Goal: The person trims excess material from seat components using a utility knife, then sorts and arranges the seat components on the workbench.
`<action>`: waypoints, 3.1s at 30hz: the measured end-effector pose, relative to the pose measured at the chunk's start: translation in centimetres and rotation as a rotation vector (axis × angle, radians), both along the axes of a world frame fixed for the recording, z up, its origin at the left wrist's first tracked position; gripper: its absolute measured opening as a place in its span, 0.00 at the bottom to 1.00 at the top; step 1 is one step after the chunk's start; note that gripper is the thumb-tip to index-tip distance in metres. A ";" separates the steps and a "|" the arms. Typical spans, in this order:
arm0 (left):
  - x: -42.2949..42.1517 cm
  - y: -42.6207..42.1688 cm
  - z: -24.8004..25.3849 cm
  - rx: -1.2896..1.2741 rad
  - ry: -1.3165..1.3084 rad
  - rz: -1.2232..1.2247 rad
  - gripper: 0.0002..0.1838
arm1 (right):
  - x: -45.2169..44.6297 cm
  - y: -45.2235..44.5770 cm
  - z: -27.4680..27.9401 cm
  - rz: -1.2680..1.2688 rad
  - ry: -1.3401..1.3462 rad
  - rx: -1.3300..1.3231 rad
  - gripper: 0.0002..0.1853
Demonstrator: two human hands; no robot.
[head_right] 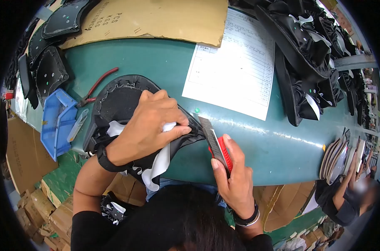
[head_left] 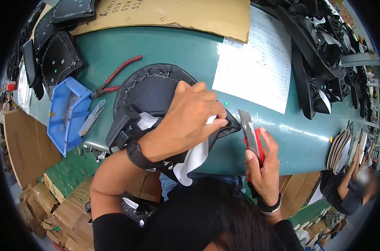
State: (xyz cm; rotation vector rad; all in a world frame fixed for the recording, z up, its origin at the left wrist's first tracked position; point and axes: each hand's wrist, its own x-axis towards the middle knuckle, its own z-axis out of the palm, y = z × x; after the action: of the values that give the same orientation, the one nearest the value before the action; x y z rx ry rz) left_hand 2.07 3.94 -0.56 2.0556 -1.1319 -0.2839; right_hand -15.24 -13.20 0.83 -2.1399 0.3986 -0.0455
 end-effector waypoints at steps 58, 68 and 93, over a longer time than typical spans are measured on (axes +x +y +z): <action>3.8 3.0 -0.3 -0.257 0.128 0.041 0.11 | 6.5 2.2 2.6 0.312 0.559 0.255 0.26; 4.6 3.7 -0.2 -0.190 -0.316 0.185 0.10 | 1.0 1.7 4.1 0.652 0.167 -0.463 0.29; -5.8 2.5 1.6 0.203 -0.242 0.265 0.13 | 2.6 -3.0 1.8 0.585 0.072 -0.478 0.26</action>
State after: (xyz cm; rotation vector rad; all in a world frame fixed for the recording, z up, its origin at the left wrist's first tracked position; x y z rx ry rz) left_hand -3.74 6.45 1.08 2.4415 -0.9859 -0.0180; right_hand -12.61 -16.17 2.59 -2.6558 -0.2371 0.2979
